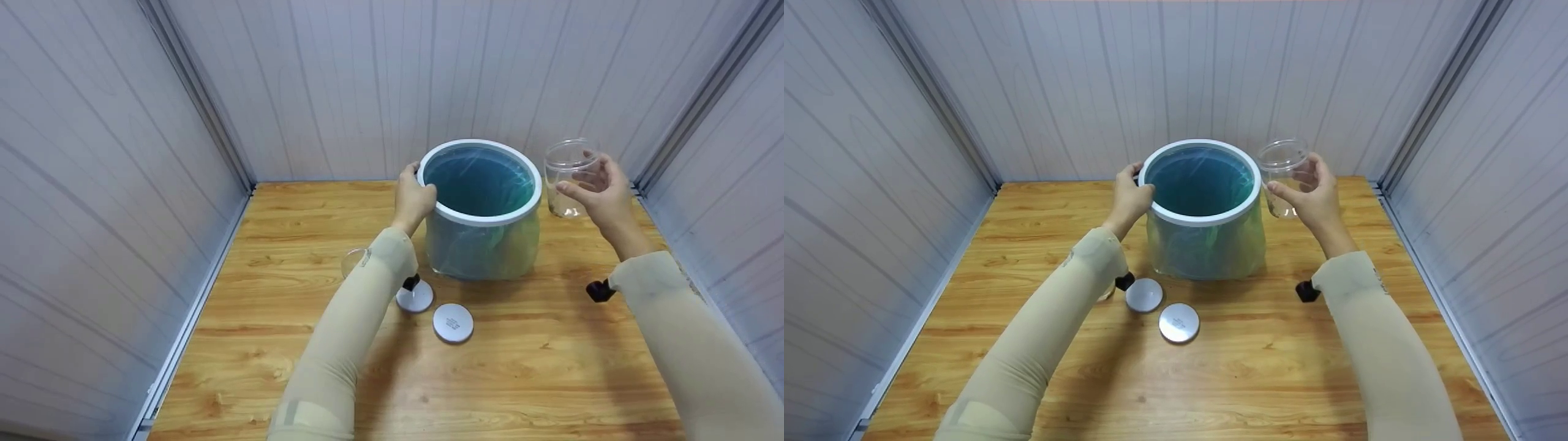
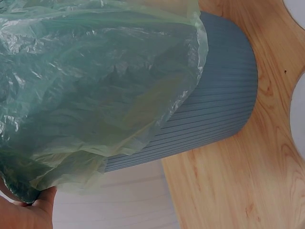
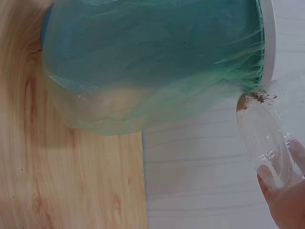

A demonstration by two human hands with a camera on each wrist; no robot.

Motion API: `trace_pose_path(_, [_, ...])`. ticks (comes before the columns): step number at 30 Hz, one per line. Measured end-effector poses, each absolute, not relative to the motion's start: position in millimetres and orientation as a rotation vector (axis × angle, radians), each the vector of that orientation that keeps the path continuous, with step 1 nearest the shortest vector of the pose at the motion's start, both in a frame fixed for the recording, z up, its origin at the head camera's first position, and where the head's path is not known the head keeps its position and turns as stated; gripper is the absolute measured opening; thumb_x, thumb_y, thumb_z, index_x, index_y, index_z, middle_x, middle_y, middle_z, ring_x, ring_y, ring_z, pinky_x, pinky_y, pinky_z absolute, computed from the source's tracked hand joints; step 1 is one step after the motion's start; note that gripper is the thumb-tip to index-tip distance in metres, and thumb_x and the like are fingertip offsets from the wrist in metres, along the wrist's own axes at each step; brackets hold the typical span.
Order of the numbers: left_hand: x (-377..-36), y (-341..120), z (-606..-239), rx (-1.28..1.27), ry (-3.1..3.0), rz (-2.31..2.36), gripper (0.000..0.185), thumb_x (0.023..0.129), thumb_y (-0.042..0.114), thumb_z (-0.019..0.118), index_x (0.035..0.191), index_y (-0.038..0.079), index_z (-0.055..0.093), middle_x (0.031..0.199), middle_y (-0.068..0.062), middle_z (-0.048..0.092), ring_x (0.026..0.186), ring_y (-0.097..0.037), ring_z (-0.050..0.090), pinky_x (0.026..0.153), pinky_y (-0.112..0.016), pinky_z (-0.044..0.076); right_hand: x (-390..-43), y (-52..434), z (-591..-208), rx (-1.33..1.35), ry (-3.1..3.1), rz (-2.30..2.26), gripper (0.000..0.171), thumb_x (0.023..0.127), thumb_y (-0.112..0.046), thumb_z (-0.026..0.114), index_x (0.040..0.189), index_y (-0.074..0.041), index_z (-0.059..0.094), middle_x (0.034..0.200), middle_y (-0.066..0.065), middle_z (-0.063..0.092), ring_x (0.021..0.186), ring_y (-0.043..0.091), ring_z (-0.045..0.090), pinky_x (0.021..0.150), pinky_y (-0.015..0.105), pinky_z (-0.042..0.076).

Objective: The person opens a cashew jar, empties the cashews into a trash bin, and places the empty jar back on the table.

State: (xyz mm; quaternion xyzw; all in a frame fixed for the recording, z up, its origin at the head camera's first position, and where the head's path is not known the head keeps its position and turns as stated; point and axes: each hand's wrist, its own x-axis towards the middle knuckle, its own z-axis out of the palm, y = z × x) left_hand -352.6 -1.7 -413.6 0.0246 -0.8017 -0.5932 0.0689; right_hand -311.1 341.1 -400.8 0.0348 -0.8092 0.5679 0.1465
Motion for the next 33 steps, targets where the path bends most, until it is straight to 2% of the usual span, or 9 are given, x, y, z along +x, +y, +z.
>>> trace_pose_path(10, [-351.3,-2.1,-413.8,0.064,-2.407,-1.772,0.064,0.097,-0.004,0.056,0.160,-0.003,0.046,0.161,-0.021,0.055,0.151,-0.034,0.053,0.127,-0.045,0.044,-310.4,348.8,-425.4,0.099,-2.303,1.680,0.079,0.098,-0.016,0.083,0.164,-0.006,0.041,0.129,-0.023,0.061,0.121,0.008,0.061,0.102,0.015,0.049])
trace_pose_path(15, [-351.1,-1.9,-413.3,0.071,-2.408,-1.775,0.064,0.097,-0.004,0.056,0.160,-0.004,0.046,0.162,-0.021,0.054,0.152,-0.034,0.052,0.127,-0.044,0.044,-306.9,349.8,-436.8,0.077,-2.280,1.707,0.078,0.097,-0.015,0.083,0.162,-0.005,0.042,0.126,-0.021,0.063,0.122,0.011,0.061,0.100,0.012,0.050])
trace_pose_path(21, [-351.2,-2.8,-414.7,0.070,-2.396,-1.770,0.063,0.097,-0.004,0.057,0.159,-0.004,0.047,0.160,-0.022,0.055,0.150,-0.034,0.054,0.126,-0.044,0.045,-301.9,351.8,-455.5,0.049,-2.264,1.736,0.075,0.097,-0.014,0.083,0.160,-0.004,0.044,0.126,-0.021,0.063,0.121,0.009,0.062,0.101,0.010,0.050])
trace_pose_path(23, [-351.0,-3.4,-414.8,0.065,-2.391,-1.763,0.063,0.097,-0.004,0.057,0.159,-0.005,0.047,0.160,-0.023,0.056,0.150,-0.035,0.054,0.126,-0.044,0.045,-300.1,352.1,-462.1,0.031,-2.259,1.750,0.071,0.097,-0.014,0.083,0.157,-0.004,0.046,0.132,-0.018,0.062,0.122,0.009,0.062,0.101,0.011,0.050])
trace_pose_path(26, [-350.9,-4.1,-414.8,0.063,-2.390,-1.757,0.063,0.096,-0.005,0.058,0.158,-0.005,0.048,0.159,-0.023,0.056,0.150,-0.035,0.054,0.126,-0.045,0.045,-298.1,352.7,-470.3,0.008,-2.249,1.778,0.059,0.097,-0.014,0.083,0.147,-0.008,0.052,0.150,-0.002,0.059,0.123,0.011,0.061,0.102,0.012,0.051])
trace_pose_path(29, [-350.9,-5.0,-414.6,0.064,-2.392,-1.763,0.063,0.097,-0.005,0.057,0.159,-0.005,0.047,0.160,-0.023,0.055,0.150,-0.035,0.054,0.126,-0.045,0.045,-296.1,353.0,-477.0,-0.005,-2.242,1.801,0.052,0.097,-0.013,0.083,0.140,-0.012,0.054,0.166,0.014,0.047,0.124,0.010,0.060,0.102,0.012,0.050])
trace_pose_path(33, [-350.6,-6.4,-414.2,0.077,-2.408,-1.778,0.064,0.098,-0.004,0.055,0.161,-0.002,0.045,0.163,-0.020,0.053,0.152,-0.033,0.052,0.126,-0.044,0.045,-294.1,353.4,-485.6,-0.023,-2.246,1.797,0.050,0.097,-0.012,0.083,0.138,-0.013,0.054,0.171,0.021,0.040,0.124,0.009,0.060,0.101,0.011,0.050])
